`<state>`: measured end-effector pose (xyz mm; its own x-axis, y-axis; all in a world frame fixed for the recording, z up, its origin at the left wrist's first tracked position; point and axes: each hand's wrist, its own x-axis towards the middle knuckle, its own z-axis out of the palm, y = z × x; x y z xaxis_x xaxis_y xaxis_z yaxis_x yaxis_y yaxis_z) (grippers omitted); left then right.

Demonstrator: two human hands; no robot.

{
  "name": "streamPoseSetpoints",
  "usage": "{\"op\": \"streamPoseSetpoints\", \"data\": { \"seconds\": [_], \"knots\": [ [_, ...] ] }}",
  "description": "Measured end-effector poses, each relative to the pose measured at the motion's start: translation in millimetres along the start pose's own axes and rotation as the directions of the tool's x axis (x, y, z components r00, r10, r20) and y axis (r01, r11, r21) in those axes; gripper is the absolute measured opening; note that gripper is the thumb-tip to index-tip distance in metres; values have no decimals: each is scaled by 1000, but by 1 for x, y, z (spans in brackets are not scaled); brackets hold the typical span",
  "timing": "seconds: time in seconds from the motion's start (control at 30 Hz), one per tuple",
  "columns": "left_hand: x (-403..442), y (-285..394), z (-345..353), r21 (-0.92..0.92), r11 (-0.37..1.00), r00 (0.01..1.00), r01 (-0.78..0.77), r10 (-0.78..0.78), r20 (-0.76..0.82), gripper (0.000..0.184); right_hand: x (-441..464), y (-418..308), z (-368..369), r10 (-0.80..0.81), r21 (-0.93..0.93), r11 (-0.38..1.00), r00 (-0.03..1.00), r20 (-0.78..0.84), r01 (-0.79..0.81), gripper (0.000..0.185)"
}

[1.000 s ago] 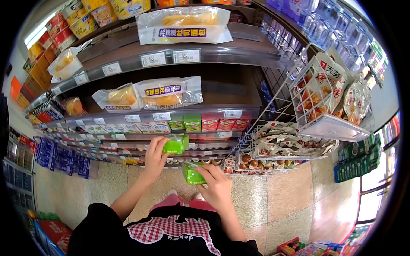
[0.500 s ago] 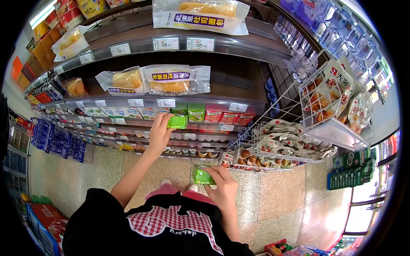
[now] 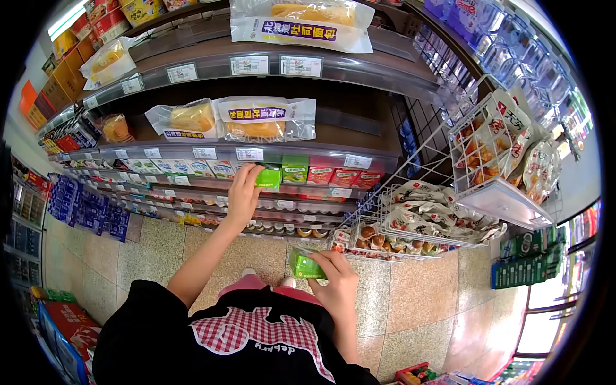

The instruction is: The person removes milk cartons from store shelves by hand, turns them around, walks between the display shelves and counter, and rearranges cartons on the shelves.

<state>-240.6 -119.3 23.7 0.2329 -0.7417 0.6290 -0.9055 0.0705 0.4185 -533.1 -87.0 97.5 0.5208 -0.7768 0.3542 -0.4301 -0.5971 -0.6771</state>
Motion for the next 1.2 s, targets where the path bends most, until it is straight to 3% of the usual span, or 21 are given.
{"op": "streamPoseSetpoints", "data": {
  "seconds": [0.5, 0.7, 0.8, 0.9, 0.93, 1.2],
  "knots": [
    [-4, -14, 19, 60, 998, 1000, -24, 25, -7, 53, -2, 1, 1, -20, -1, 1000, 1000, 2, 20, 45],
    [4, -18, 31, 279, 960, 1000, 3, -8, 16, 55, -2, 0, 5, -23, 1, 1000, 999, 25, 23, 44],
    [-4, -8, 36, 385, 923, 995, 8, -48, 93, 61, -2, -1, 5, -11, 10, 1000, 999, 39, 11, 44],
    [-22, 3, 44, 306, 952, 995, 13, -43, 91, 70, -2, -1, 6, -8, 14, 1000, 999, 46, 7, 44],
    [-26, 5, 42, 266, 964, 990, 8, -46, 136, 81, -3, 0, 7, -9, 16, 1000, 999, 45, 8, 44],
    [-18, 9, 49, 315, 947, 974, 68, -131, 184, 87, -7, 2, 9, -18, 11, 1000, 998, 59, 18, 47]
  ]
}}
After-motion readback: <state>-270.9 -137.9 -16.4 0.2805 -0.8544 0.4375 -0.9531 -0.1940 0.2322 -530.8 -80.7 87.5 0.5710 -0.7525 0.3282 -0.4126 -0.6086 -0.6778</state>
